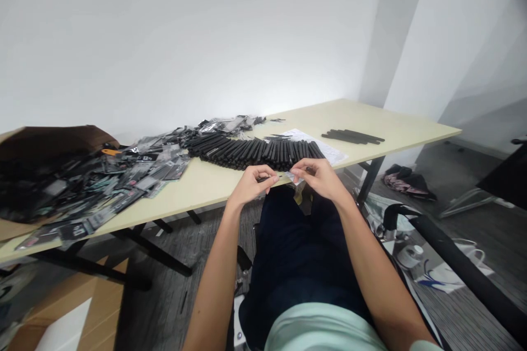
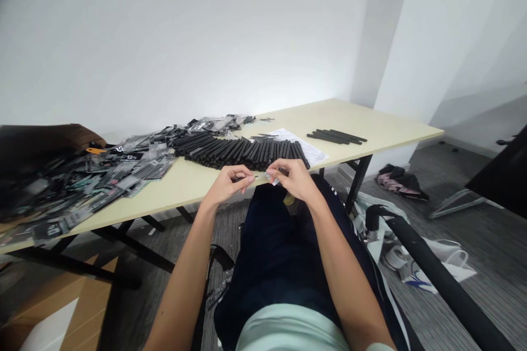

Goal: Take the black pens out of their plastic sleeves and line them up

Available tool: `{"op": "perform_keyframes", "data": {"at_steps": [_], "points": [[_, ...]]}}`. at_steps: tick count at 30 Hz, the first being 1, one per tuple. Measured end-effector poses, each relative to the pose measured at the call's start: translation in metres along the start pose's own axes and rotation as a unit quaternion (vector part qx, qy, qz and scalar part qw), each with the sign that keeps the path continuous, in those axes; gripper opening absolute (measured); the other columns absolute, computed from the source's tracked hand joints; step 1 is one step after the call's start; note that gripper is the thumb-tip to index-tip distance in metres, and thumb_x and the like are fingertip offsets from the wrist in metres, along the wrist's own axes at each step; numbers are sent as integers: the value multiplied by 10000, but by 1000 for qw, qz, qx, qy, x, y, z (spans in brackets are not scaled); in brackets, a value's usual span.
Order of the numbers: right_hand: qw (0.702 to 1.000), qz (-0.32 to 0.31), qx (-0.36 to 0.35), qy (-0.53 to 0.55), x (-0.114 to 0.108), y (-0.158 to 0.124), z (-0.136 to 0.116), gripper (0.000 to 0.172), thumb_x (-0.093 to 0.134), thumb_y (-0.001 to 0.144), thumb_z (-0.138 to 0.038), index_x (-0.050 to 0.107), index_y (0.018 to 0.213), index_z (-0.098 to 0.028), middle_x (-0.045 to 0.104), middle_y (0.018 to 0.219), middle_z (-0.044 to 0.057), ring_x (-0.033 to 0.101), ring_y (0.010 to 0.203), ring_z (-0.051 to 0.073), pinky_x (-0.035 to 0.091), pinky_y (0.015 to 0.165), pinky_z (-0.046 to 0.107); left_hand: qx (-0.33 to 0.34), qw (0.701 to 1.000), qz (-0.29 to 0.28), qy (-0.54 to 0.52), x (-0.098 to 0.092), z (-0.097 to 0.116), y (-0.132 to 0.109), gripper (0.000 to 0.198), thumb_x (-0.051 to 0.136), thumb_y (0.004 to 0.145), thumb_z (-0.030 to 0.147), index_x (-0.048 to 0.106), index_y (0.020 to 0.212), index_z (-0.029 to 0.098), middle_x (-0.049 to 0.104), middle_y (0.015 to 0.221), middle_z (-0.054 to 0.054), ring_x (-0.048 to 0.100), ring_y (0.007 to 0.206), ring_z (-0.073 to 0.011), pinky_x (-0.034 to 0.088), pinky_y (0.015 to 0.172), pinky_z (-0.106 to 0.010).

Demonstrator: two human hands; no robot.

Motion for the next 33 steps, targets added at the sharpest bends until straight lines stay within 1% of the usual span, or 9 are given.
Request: {"op": "perform_keyframes", "data": {"at_steps": [5,7,10,14,16,19,24,28,33], "points": [[999,24,-9,-21,2,1,-1,309,640,961,-433,742,783,-202,766,773,55,645,688,200,466,657,317,-7,1000,-6,-10,1,1,-1,350,755,887,470,705,932,126,593,587,16,518,516,-102,370,549,-218],[999,29,-9,-22,4,1,-2,334,628,969,-442,741,769,-200,760,763,53,616,651,186,443,627,308,-5,1000,-2,-7,-1,2,-1,355,759,882,475,701,918,127,594,588,16,515,510,-101,366,541,-217],[1000,19,-6,-20,5,1,-3,366,610,980,-457,746,764,-195,756,758,54,567,591,164,419,593,303,3,1000,3,6,-2,4,-2,355,747,892,477,687,851,130,581,568,19,510,514,-97,379,556,-218],[999,2,-3,-40,3,0,-1,279,639,961,-423,746,835,-199,752,751,39,535,553,155,394,557,298,4,1000,8,15,-1,1,-1,367,734,902,476,654,788,137,576,566,22,510,524,-93,396,574,-217],[998,6,-3,-64,2,1,0,228,649,949,-394,735,861,-202,746,743,37,558,566,165,400,564,299,1,1000,13,18,0,-1,-1,364,735,900,473,646,787,138,579,576,22,513,525,-94,401,572,-217],[995,18,-8,-96,3,3,-1,179,627,946,-337,694,839,-210,735,735,41,619,619,189,438,620,308,-4,999,23,24,0,-1,0,363,732,901,469,627,778,144,575,573,25,512,520,-95,401,567,-217],[990,50,-30,-132,9,6,-3,77,615,891,-211,626,817,-231,738,742,40,676,679,218,465,669,310,-12,999,38,14,0,5,0,393,741,882,489,596,751,148,566,554,26,500,505,-96,387,549,-216],[982,82,-36,-166,13,6,2,108,602,845,-135,625,854,-241,763,785,41,710,738,240,478,688,316,-6,999,46,17,-2,10,2,405,739,876,502,592,740,150,555,537,30,477,493,-90,367,536,-215],[968,122,-34,-215,16,5,2,101,616,858,-146,646,867,-242,790,878,53,719,755,250,460,683,327,-10,999,51,0,-4,12,3,426,751,861,520,597,727,146,531,523,37,431,472,-76,337,508,-208]]}}
Point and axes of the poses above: each hand's wrist, its own y-axis towards the middle knuckle, its own x-axis out of the palm, z = x × y, the point moved 5 cm from there along y, towards the middle knuckle
